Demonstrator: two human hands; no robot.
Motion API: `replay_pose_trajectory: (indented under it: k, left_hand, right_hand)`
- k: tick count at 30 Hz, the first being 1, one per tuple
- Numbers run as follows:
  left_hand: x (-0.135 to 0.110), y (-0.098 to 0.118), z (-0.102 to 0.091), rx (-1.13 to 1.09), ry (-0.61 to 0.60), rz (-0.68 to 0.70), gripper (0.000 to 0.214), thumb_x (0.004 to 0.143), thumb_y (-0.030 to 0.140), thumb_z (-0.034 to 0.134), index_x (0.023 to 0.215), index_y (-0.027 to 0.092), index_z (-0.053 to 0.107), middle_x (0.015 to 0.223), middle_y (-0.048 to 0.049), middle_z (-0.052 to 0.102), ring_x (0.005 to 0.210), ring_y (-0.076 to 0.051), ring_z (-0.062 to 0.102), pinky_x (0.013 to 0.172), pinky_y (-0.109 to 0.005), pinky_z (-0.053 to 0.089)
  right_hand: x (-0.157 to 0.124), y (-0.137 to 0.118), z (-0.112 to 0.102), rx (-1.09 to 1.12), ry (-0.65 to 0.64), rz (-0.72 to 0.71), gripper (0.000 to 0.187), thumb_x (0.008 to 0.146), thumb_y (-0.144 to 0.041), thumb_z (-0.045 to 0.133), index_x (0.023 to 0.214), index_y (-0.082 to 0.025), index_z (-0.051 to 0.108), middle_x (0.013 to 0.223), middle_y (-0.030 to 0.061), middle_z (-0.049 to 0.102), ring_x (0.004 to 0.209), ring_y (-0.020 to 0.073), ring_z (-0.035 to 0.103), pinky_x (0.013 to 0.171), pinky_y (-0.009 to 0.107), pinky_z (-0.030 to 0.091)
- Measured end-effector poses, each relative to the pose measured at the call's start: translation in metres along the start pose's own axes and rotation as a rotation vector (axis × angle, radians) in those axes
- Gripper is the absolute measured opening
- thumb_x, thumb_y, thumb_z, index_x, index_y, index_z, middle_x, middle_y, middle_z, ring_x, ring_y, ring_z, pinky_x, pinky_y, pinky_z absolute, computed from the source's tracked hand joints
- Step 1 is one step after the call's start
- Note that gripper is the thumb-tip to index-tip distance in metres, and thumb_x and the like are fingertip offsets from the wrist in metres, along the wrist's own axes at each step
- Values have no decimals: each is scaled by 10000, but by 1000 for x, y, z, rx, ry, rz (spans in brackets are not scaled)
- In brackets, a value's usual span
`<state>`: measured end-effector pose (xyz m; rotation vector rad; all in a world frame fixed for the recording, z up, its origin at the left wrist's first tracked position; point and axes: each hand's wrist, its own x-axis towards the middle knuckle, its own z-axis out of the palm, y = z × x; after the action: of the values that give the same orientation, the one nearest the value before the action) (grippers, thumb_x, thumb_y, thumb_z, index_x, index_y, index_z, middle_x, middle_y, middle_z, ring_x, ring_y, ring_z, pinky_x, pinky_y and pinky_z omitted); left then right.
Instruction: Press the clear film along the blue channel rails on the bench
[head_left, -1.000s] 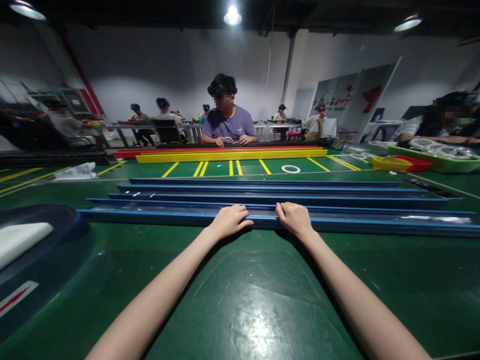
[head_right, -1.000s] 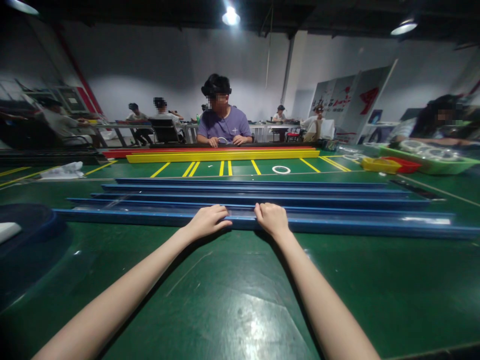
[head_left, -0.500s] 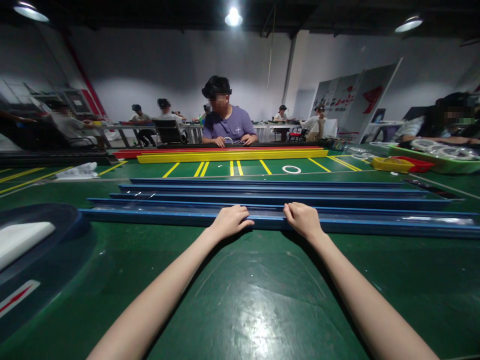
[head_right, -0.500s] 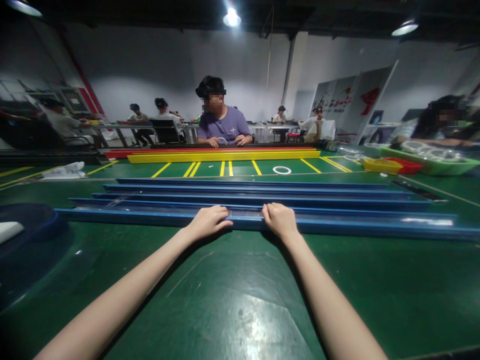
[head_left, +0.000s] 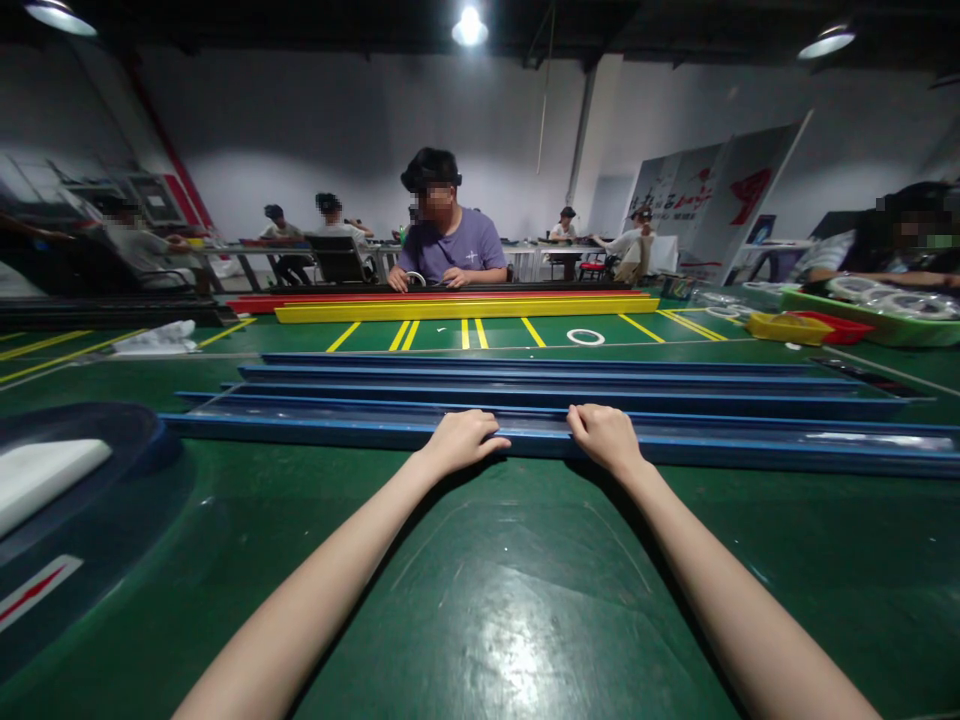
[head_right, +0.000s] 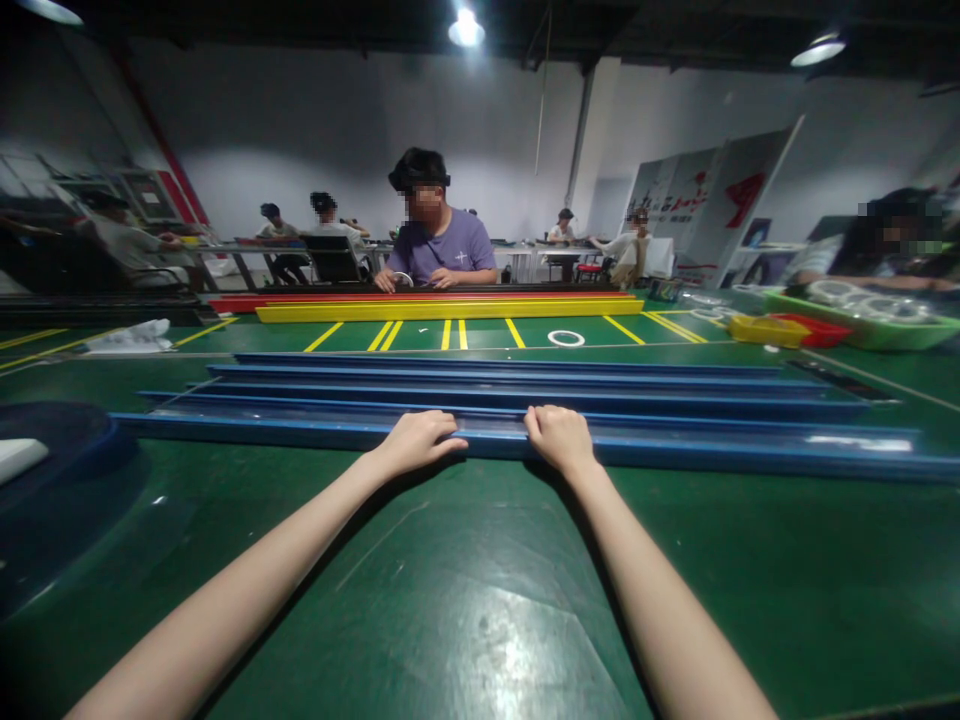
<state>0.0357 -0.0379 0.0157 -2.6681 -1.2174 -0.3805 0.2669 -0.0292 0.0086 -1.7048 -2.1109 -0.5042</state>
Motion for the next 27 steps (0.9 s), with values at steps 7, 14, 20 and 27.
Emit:
replay_pose_trajectory:
  k: [7, 14, 20, 27]
  left_hand:
    - [1, 0, -3, -20, -26, -22, 389, 847, 464, 370, 711, 174, 591, 779, -5, 606, 769, -138, 552, 532, -206, 309]
    - [2, -1, -2, -33, -41, -37, 404, 843, 480, 364, 709, 178, 597, 766, -5, 604, 753, -138, 553, 515, -206, 294]
    - [3, 0, -5, -47, -90, -65, 404, 838, 487, 368, 717, 181, 602, 782, -8, 601, 748, -142, 555, 504, -203, 293]
    - [4, -3, -8, -73, -134, -46, 432, 838, 514, 337, 747, 201, 621, 874, -5, 589, 812, -148, 552, 513, -203, 309]
  right_hand:
    - [1, 0, 0, -1, -11, 0, 427, 842, -316, 299, 596, -169, 616, 668, 56, 656, 569, 139, 567, 493, 249, 226]
    - [1, 1, 0, -5, -34, 3, 437, 844, -325, 292, 600, -173, 622, 669, 58, 659, 578, 141, 572, 498, 247, 245]
    - [2, 1, 1, -14, -68, 10, 435, 846, -325, 287, 616, -180, 626, 696, 54, 667, 610, 149, 581, 510, 243, 256]
    - [2, 1, -2, -12, -106, -8, 432, 852, -325, 273, 640, -188, 623, 729, 46, 671, 622, 137, 576, 501, 235, 240]
